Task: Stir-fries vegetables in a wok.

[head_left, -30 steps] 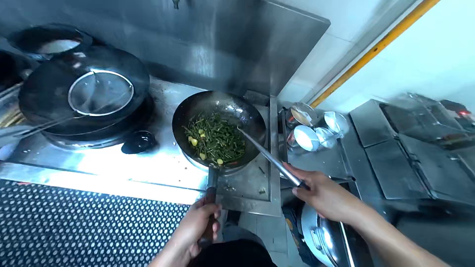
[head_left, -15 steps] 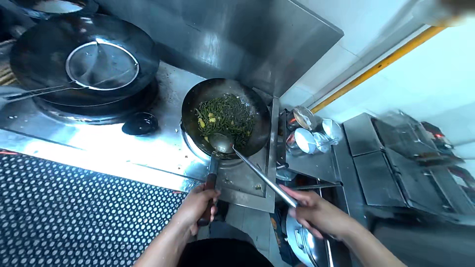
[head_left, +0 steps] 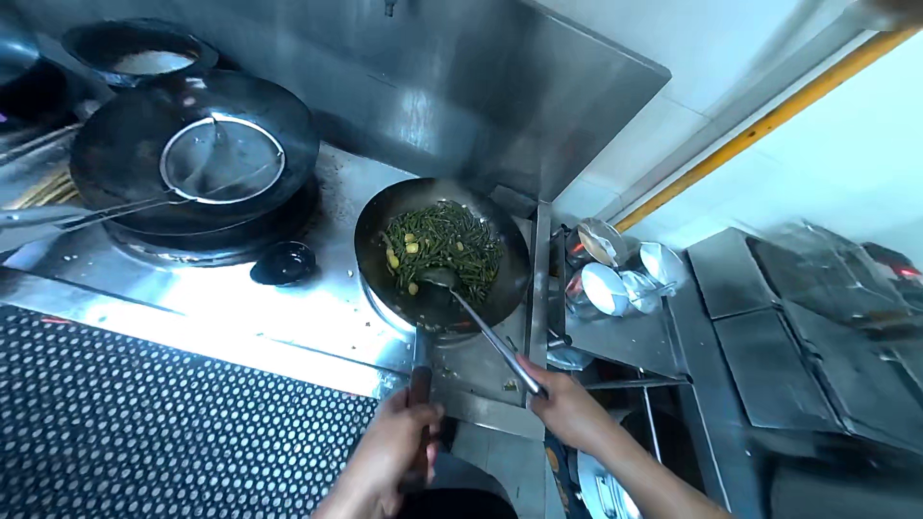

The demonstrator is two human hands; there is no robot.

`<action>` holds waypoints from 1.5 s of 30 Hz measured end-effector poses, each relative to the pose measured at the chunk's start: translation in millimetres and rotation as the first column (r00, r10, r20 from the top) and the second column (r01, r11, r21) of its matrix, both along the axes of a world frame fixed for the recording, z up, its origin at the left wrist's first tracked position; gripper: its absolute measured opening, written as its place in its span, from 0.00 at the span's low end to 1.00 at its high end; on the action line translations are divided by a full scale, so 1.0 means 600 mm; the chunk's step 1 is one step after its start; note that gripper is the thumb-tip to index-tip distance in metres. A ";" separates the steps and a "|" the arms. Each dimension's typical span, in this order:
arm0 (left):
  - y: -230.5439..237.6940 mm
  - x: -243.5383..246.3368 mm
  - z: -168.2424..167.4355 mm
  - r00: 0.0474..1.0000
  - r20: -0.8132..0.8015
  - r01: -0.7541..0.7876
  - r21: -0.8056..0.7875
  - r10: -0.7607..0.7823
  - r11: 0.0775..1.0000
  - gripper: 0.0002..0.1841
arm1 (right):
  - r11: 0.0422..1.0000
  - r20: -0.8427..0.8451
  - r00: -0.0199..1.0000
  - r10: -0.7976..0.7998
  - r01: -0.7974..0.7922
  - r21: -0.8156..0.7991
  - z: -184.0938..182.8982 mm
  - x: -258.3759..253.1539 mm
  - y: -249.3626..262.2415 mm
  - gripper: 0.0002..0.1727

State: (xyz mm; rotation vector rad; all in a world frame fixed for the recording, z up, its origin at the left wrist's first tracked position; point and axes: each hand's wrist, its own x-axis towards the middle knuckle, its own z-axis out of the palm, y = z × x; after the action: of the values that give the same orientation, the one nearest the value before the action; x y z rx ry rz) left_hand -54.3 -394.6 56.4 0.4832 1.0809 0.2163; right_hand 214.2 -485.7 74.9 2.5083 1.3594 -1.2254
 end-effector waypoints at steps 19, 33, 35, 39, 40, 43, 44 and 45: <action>-0.017 0.024 -0.021 0.998 -0.049 -0.033 0.065 0.036 0.997 0.18 | 0.839 -0.619 0.644 -0.450 0.542 -0.046 -0.035 0.132 0.090 0.40; -0.030 0.052 0.009 0.990 -0.142 0.018 0.095 -0.004 0.995 0.13 | 0.977 -0.234 0.969 0.080 -0.029 0.214 0.008 0.200 0.091 0.41; -0.022 0.034 -0.003 0.991 -0.135 0.025 0.090 -0.013 0.996 0.14 | 0.973 -0.148 0.986 0.072 -0.036 0.229 -0.018 0.238 0.133 0.40; 0.007 0.007 -0.005 0.986 -0.153 0.081 0.122 -0.062 0.989 0.08 | 0.956 -0.436 0.881 -0.183 0.263 0.132 -0.075 0.227 0.151 0.41; 0.012 0.003 -0.010 0.984 -0.157 0.104 0.125 -0.083 0.987 0.09 | 0.921 -0.590 0.754 -0.289 0.388 0.044 -0.077 0.201 0.139 0.41; 0.036 -0.023 -0.039 0.988 -0.106 0.127 0.092 -0.117 0.988 0.14 | 0.777 -0.841 0.240 -0.484 0.559 -0.288 -0.080 0.119 0.097 0.39; 0.047 -0.032 -0.045 0.988 -0.082 0.134 0.081 -0.128 0.988 0.16 | 0.750 -0.862 0.126 -0.490 0.565 -0.344 -0.083 0.099 0.087 0.38; 0.055 -0.037 -0.040 0.987 -0.071 0.149 0.077 -0.143 0.986 0.17 | 0.743 -0.876 0.080 -0.476 0.568 -0.352 -0.084 0.083 0.080 0.39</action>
State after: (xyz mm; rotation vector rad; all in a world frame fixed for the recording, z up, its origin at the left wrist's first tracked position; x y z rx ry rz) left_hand -76.4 -361.4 32.6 0.6442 1.0981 0.1163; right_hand 264.1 -437.7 24.6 2.2836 0.2628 -3.2622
